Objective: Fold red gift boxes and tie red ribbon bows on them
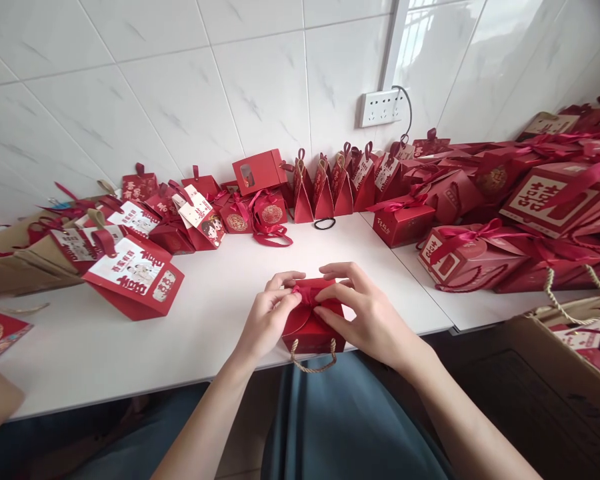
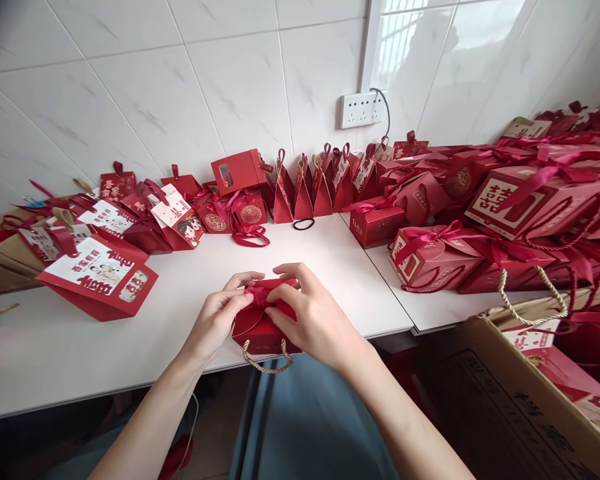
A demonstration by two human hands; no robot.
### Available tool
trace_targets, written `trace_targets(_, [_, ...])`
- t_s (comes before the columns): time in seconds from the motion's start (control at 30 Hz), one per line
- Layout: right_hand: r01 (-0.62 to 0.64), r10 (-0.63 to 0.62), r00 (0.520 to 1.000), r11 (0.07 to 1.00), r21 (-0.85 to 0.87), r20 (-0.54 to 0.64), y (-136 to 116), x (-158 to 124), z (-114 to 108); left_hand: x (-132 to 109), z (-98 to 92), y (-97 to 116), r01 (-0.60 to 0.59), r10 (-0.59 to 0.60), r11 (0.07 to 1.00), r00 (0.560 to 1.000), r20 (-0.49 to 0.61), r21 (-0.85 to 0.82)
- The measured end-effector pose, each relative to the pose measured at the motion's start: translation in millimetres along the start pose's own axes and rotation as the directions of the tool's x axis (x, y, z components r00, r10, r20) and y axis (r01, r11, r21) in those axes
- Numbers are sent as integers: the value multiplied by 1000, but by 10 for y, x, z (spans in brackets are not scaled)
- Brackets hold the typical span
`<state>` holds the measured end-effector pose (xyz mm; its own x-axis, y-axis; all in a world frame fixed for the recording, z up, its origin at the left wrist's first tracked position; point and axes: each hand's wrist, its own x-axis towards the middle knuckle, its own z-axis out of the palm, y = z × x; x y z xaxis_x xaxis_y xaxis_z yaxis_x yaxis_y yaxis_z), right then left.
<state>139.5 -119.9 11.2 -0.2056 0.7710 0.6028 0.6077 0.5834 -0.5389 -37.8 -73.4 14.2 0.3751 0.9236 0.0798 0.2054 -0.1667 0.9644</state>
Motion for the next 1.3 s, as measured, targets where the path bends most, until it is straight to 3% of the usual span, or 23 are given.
trace_targets(0.33, [141, -145, 987, 988, -62, -66, 32, 35, 75, -35, -13, 29, 23, -22, 999, 1000, 16, -40])
trace_targets(0.53, [149, -154, 983, 987, -59, -97, 55, 2, 29, -65, 5, 32, -18, 23, 998, 995, -96, 59])
trace_targets(0.67, [153, -156, 986, 987, -53, -53, 104, -30, -63, -112, -8, 2, -63, 98, 979, 980, -175, 193])
trace_targets(0.8, [208, -207, 978, 974, -88, 23, 176, -82, -156, -185, -19, -58, -136, 257, 900, 933, -251, 415])
trace_targets(0.93, [248, -243, 969, 938, -242, 48, 200, -121, -242, -267, 1, -112, -219, 490, 725, 830, -266, 653])
trace_targets(1.03, [268, -263, 963, 922, -278, 58, 134, -128, -284, -334, 44, -83, -229, 595, 597, 769, -233, 769])
trace_targets(1.13, [131, -131, 991, 973, -192, 14, 9, -123, -294, -403, 94, 6, -210, 613, 542, 761, -211, 814])
trace_targets(1.2, [-87, 83, 996, 988, -130, -34, -81, -118, -275, -444, 126, 72, -216, 571, 550, 803, -174, 807])
trace_targets(1.3, [-390, 398, 916, 913, -122, 51, -185, -101, -204, -484, 168, 135, -211, 498, 563, 858, -124, 799])
